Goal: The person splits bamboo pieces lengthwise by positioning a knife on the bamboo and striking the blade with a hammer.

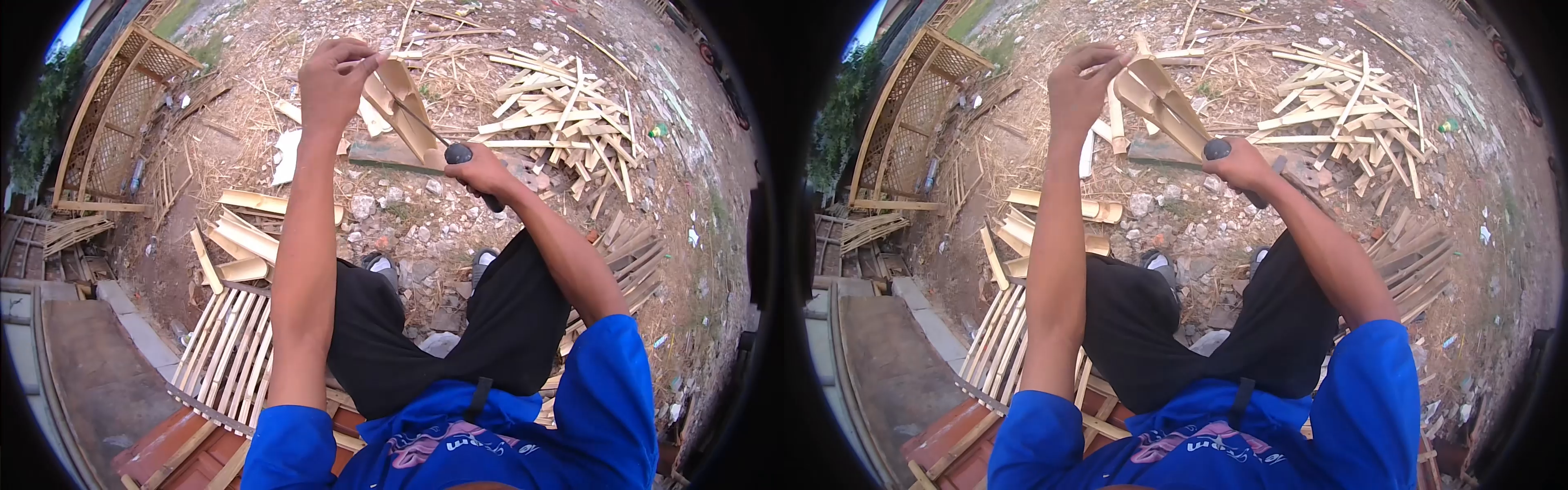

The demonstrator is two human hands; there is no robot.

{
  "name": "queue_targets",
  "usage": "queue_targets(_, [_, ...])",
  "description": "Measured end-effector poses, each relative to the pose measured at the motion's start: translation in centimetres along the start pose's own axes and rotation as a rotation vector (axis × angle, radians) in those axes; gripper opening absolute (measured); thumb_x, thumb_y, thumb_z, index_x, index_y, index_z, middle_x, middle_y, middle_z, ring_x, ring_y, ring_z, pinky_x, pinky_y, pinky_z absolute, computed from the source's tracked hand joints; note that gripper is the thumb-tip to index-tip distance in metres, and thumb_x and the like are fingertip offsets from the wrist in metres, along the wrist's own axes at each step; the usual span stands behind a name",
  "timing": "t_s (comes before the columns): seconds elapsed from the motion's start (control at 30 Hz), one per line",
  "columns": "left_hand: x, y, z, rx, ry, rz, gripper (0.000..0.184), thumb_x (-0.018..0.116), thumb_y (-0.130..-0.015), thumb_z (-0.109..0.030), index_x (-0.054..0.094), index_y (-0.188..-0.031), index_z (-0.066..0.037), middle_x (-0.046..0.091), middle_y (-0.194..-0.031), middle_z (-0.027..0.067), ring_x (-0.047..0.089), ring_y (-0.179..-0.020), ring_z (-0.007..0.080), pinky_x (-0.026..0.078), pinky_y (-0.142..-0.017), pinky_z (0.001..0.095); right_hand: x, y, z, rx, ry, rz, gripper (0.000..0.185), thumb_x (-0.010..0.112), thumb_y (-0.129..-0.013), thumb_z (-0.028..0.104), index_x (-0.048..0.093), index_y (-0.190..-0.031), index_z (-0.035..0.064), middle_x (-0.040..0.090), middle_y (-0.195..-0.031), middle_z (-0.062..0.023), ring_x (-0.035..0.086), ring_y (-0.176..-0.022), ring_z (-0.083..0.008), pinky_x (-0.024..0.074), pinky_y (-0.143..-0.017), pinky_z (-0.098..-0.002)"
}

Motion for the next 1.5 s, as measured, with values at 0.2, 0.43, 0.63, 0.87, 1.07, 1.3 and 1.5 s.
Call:
queue_targets(0.2, [-3.5, 0.0, 2.6, -0.191, 0.277, -0.208, 0.031, 0.077, -0.086, -0.021, 0.070, -0.103, 0.003, 0.070, -0.086, 0.0098, 0.067, -0.084, 0.0140, 0.056, -0.073, 0.0268, 0.0, -0.3, -0.3, -0.012, 0.020, 0.006, 0.037, 0.073, -0.073, 0.023, 0.065, -0.100, 0.0001, 0.061, -0.069, -0.0056, 0.056, -0.048, -0.0128, 0.0453, -0.043, -0.0287])
queue_targets(0.43, [-5.5, 0.8, 5.5, -0.382, 0.158, -0.335, 0.032, 0.075, -0.088, -0.029, 0.065, -0.088, 0.001, 0.067, -0.071, 0.0046, 0.061, -0.061, 0.0099, 0.048, -0.058, 0.0260, 0.7, -0.6, -0.6, -0.055, 0.047, 0.035, 0.043, 0.074, -0.071, 0.024, 0.065, -0.104, -0.0006, 0.062, -0.071, -0.0064, 0.057, -0.049, -0.0133, 0.0461, -0.044, -0.0285])
queue_targets(0.63, [-4.7, 1.1, 4.7, -0.249, -0.064, -0.349, 0.030, 0.066, -0.093, -0.030, 0.070, -0.090, 0.000, 0.068, -0.069, 0.0043, 0.059, -0.060, 0.0102, 0.047, -0.060, 0.0265, 1.0, -0.5, -0.2, -0.046, 0.063, 0.046, 0.044, 0.074, -0.071, 0.025, 0.064, -0.105, -0.0008, 0.062, -0.072, -0.0066, 0.057, -0.050, -0.0132, 0.0461, -0.044, -0.0285])
queue_targets(0.87, [-2.7, 0.8, 8.0, -0.326, 0.163, -0.056, 0.036, 0.067, -0.093, -0.035, 0.069, -0.109, -0.003, 0.072, -0.092, 0.0080, 0.064, -0.079, 0.0119, 0.050, -0.070, 0.0304, 0.8, -0.4, -0.2, -0.033, 0.060, 0.038, 0.039, 0.074, -0.073, 0.023, 0.065, -0.102, -0.0002, 0.060, -0.069, -0.0058, 0.056, -0.049, -0.0128, 0.0452, -0.044, -0.0286])
queue_targets(1.07, [1.8, 1.8, 4.7, -0.094, -0.357, 0.262, 0.051, 0.071, -0.086, -0.040, 0.063, -0.118, -0.001, 0.070, -0.102, 0.0197, 0.068, -0.098, 0.0331, 0.053, -0.085, 0.0435, 0.6, -0.3, 0.1, -0.078, 0.077, 0.036, 0.040, 0.073, -0.071, 0.023, 0.065, -0.102, -0.0007, 0.062, -0.070, -0.0064, 0.056, -0.050, -0.0134, 0.0457, -0.045, -0.0291])
queue_targets(1.3, [2.6, 0.9, 4.5, -0.122, -0.581, 0.211, 0.044, 0.078, -0.076, -0.033, 0.066, -0.102, 0.000, 0.069, -0.087, 0.0218, 0.069, -0.085, 0.0369, 0.053, -0.076, 0.0438, 0.2, -0.3, -0.2, -0.074, 0.151, 0.029, 0.044, 0.073, -0.069, 0.026, 0.066, -0.104, -0.0005, 0.064, -0.074, -0.0092, 0.060, -0.058, -0.0165, 0.0477, -0.051, -0.0316])
queue_targets(1.5, [2.3, 0.8, 3.8, -0.152, -0.533, 0.216, 0.036, 0.077, -0.077, -0.030, 0.068, -0.097, -0.002, 0.069, -0.084, 0.0216, 0.068, -0.082, 0.0384, 0.052, -0.075, 0.0434, 0.0, 0.1, 0.0, -0.274, 0.249, -0.080, 0.036, 0.071, -0.070, 0.024, 0.064, -0.097, 0.0005, 0.064, -0.072, -0.0095, 0.061, -0.063, -0.0216, 0.0500, -0.059, -0.0363])
Point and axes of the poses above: each hand's wrist, its own y-axis away from the middle knuckle, its own x-axis out of the palm, z = x × y, the point moved 6 cm from there along -y, towards the middle knuckle
